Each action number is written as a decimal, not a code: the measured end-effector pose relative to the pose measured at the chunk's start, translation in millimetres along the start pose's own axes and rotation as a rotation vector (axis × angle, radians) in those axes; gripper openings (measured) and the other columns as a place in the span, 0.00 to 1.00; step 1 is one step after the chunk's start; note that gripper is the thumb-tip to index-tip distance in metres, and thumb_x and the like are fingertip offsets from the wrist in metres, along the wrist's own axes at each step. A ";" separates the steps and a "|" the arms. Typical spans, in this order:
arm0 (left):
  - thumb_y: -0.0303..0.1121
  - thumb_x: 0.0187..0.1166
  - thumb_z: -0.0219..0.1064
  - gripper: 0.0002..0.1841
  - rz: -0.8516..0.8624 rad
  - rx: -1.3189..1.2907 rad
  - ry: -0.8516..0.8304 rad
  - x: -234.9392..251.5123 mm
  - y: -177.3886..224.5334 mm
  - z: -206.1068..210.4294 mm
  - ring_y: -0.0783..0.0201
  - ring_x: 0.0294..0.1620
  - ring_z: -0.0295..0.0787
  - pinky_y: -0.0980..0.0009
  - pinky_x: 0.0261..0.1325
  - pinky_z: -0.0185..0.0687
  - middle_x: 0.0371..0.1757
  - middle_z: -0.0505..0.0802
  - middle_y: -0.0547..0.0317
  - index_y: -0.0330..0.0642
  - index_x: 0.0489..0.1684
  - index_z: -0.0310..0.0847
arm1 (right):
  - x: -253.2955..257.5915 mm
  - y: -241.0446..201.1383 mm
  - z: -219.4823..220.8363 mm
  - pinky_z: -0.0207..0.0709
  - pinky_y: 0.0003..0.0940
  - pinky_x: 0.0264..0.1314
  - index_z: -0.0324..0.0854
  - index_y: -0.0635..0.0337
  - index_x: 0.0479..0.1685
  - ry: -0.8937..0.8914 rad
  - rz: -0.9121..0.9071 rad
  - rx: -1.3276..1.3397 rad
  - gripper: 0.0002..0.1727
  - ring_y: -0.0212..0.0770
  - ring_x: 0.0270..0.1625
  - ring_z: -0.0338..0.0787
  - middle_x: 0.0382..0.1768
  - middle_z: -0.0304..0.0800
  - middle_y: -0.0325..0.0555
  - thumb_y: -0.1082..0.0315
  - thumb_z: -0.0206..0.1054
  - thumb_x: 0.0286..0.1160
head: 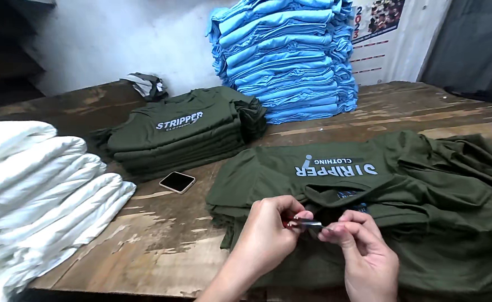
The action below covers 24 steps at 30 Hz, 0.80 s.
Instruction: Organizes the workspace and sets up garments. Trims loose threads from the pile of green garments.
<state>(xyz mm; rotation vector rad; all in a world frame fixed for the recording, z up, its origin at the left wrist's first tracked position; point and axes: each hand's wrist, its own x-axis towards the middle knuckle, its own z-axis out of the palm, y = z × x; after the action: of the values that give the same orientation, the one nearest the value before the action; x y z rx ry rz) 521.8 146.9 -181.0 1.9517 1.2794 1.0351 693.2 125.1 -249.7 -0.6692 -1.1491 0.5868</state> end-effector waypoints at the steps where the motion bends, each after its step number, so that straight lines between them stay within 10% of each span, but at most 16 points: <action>1: 0.37 0.75 0.72 0.03 0.048 0.085 0.052 -3.6 -1.3 1.0 0.82 0.33 0.88 0.81 0.39 0.85 0.33 0.93 0.76 0.53 0.39 0.92 | -1.7 -1.0 -0.9 0.97 0.33 0.38 0.87 0.63 0.31 -0.007 0.044 0.056 0.07 0.35 0.34 0.94 0.49 0.84 0.46 0.73 0.70 0.78; 7: 0.47 0.74 0.73 0.10 0.522 0.584 0.382 -22.8 4.8 8.5 0.64 0.45 0.87 0.61 0.45 0.79 0.43 0.93 0.69 0.60 0.46 0.95 | -10.1 -5.7 -3.2 0.90 0.20 0.37 0.90 0.56 0.34 0.004 -0.047 -0.025 0.06 0.26 0.37 0.88 0.48 0.82 0.39 0.65 0.74 0.78; 13: 0.42 0.78 0.69 0.07 0.554 0.672 0.481 -20.2 3.2 22.0 0.65 0.38 0.85 0.62 0.41 0.73 0.36 0.94 0.71 0.57 0.36 0.94 | -10.5 -4.3 -5.0 0.85 0.15 0.45 0.90 0.48 0.34 -0.028 -0.153 -0.125 0.08 0.22 0.45 0.86 0.49 0.82 0.33 0.57 0.73 0.79; 18: 0.37 0.76 0.68 0.15 0.606 0.590 0.155 -5.6 -3.2 1.4 0.64 0.39 0.84 0.63 0.42 0.78 0.37 0.87 0.67 0.68 0.57 0.92 | -10.1 -2.6 -39.2 0.81 0.24 0.58 0.79 0.48 0.26 -0.399 -0.424 -0.294 0.20 0.28 0.51 0.87 0.40 0.87 0.33 0.49 0.60 0.88; 24: 0.38 0.78 0.70 0.07 0.475 0.394 -0.176 47.7 -8.8 -25.5 0.72 0.34 0.84 0.70 0.39 0.83 0.30 0.87 0.67 0.48 0.33 0.91 | -6.7 14.2 -30.2 0.77 0.36 0.63 0.93 0.41 0.41 -0.332 -0.559 -0.710 0.06 0.33 0.46 0.89 0.38 0.94 0.33 0.61 0.69 0.79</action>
<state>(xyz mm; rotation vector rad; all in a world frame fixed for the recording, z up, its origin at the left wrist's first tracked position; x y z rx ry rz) 507.4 195.7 -160.6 2.6731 0.9966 0.8344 718.7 124.5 -272.2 -0.8116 -1.7994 -0.2216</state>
